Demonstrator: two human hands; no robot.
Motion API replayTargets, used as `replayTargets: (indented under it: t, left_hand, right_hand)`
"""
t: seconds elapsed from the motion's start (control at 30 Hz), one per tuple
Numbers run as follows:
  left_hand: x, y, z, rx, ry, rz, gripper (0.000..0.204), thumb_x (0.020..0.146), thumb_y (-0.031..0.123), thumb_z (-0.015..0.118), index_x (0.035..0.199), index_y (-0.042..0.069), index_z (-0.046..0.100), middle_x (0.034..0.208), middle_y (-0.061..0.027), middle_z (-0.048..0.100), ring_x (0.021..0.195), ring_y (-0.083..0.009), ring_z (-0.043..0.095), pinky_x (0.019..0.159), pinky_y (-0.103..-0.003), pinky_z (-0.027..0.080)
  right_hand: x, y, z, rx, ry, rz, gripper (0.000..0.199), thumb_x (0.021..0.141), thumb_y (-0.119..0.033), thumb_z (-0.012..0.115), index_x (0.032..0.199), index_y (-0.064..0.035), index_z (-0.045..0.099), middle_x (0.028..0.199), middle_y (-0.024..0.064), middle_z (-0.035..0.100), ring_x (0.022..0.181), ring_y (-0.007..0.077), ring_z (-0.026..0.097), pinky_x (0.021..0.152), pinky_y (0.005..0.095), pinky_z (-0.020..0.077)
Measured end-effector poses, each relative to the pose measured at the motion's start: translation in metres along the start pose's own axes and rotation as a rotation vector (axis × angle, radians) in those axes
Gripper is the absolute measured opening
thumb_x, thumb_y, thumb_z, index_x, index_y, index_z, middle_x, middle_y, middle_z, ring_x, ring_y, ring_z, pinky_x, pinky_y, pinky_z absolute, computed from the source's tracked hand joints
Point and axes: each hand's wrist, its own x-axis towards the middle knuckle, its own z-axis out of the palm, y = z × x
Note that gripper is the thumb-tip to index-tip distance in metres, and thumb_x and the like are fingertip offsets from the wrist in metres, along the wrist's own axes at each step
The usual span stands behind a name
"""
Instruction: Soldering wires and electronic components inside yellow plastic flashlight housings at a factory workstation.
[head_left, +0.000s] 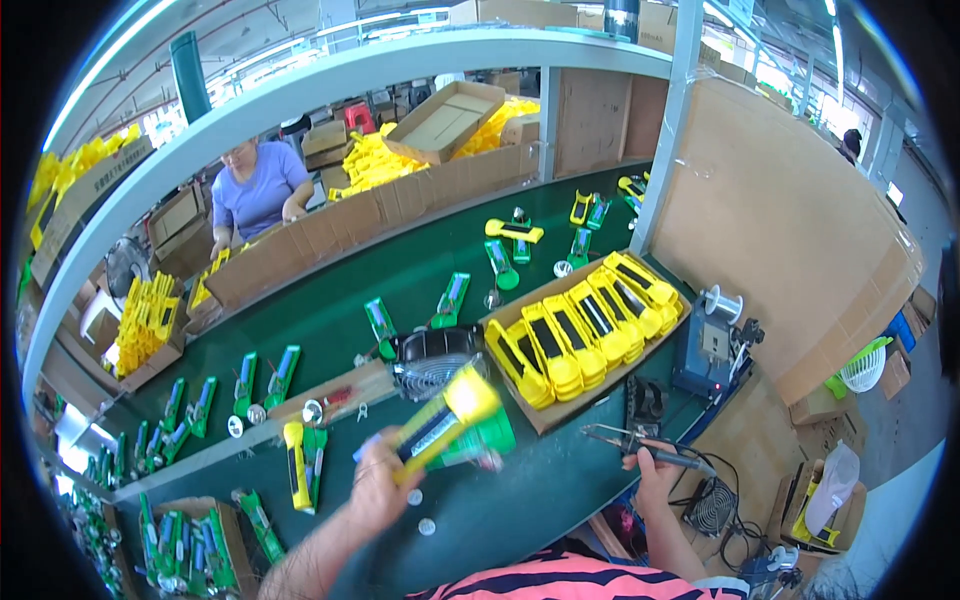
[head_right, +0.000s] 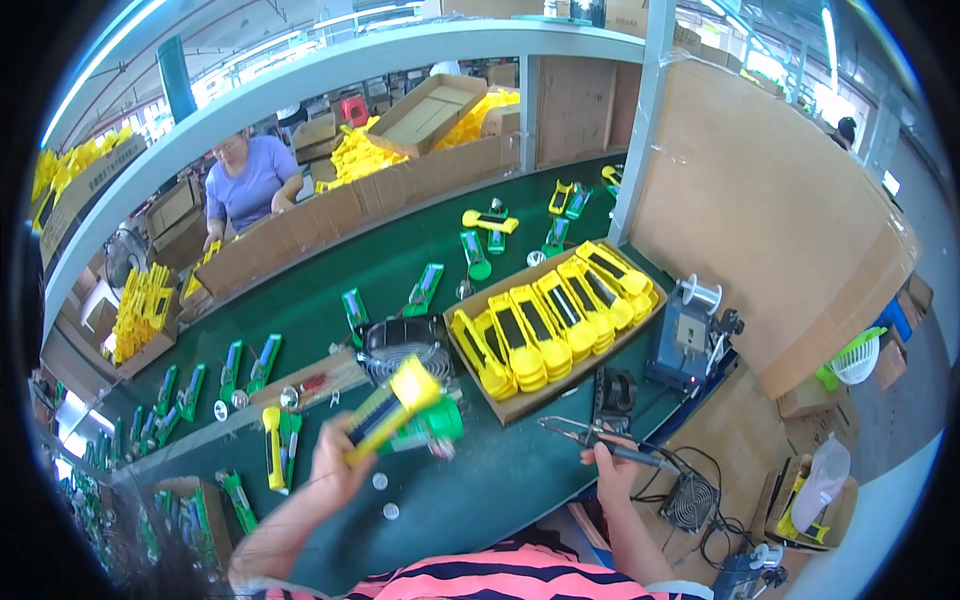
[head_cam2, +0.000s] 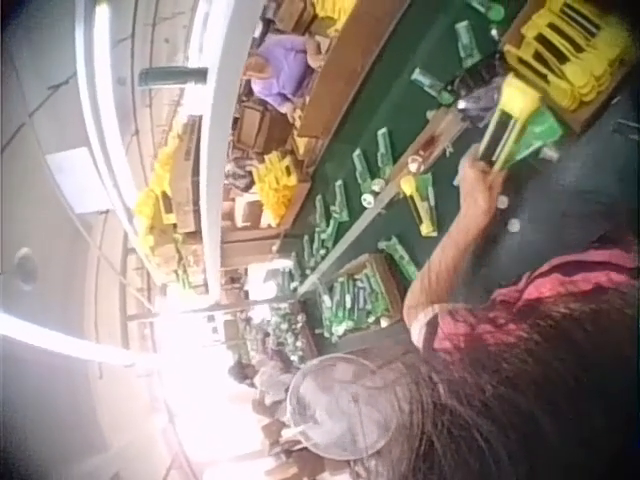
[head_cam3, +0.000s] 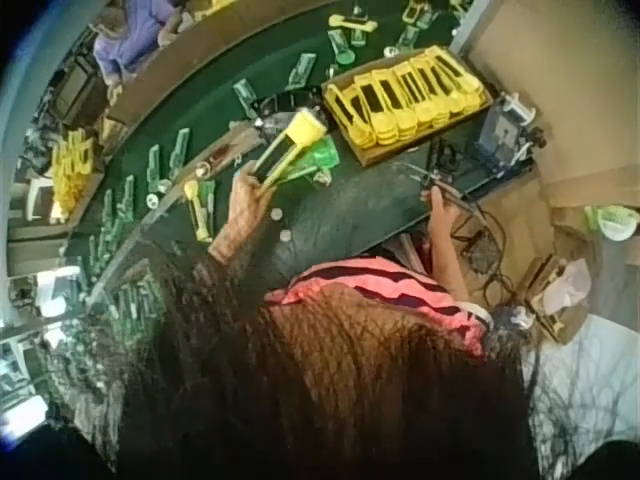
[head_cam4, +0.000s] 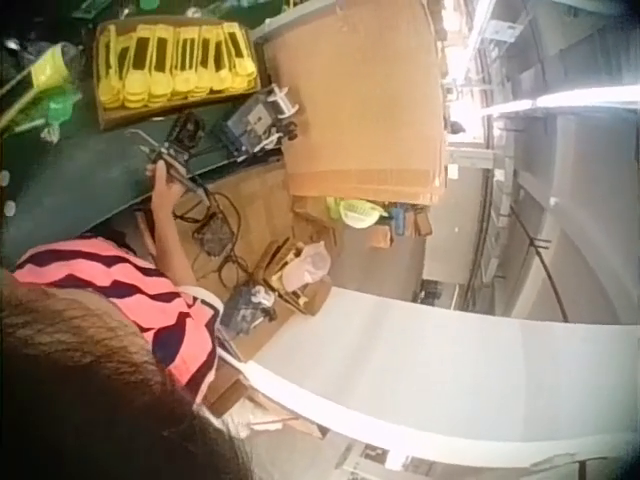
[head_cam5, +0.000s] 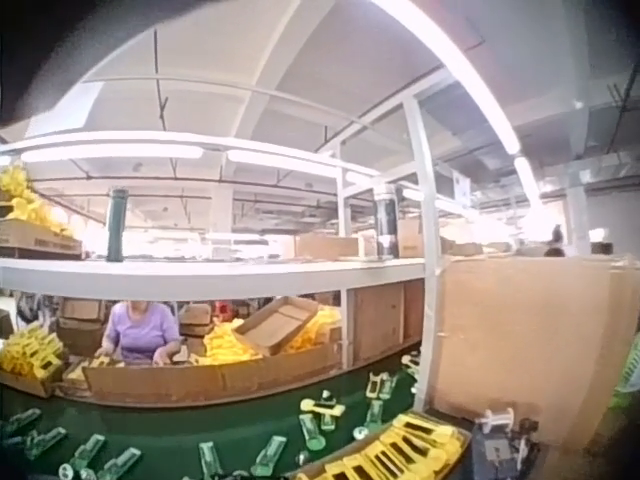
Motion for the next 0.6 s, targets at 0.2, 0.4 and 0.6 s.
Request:
replayTargets:
  t: [0.2,0.4,0.6]
  left_hand:
    - [0.173,-0.142,0.024,0.204,0.303,-0.011,0.039,0.064,0.003,0.067,0.091,0.001,0.039,0.092,-0.0175,0.04,0.076,-0.035,0.049,0.063,-0.04,0.042]
    - [0.215,-0.272,0.122,0.194,0.126,-0.515,0.039,0.065,0.008,0.069,0.091,0.002,0.041,0.101,-0.0181,0.04,0.086,-0.0369,0.051,0.071,-0.041,0.047]
    - [0.234,-0.222,0.13,0.88,-0.205,0.551,0.023,0.075,0.016,0.051,0.098,0.012,0.049,0.127,-0.0108,0.035,0.115,-0.03,0.038,0.097,-0.045,0.029]
  right_hand:
    - [0.011,-0.002,0.003,-0.037,0.07,0.03,0.02,0.08,0.0,0.053,0.098,0.0039,0.047,0.074,0.0134,0.058,0.058,0.0189,0.059,0.053,0.0277,0.0498]
    - [0.023,-0.008,0.008,-0.089,0.182,0.074,0.022,0.079,-0.003,0.055,0.098,0.0032,0.046,0.079,0.0151,0.057,0.058,0.0194,0.06,0.055,0.0279,0.051]
    - [0.038,-0.003,0.015,-0.165,0.172,-0.026,0.029,0.079,-0.007,0.056,0.104,0.0039,0.044,0.071,0.0135,0.058,0.055,0.0168,0.058,0.055,0.0264,0.0493]
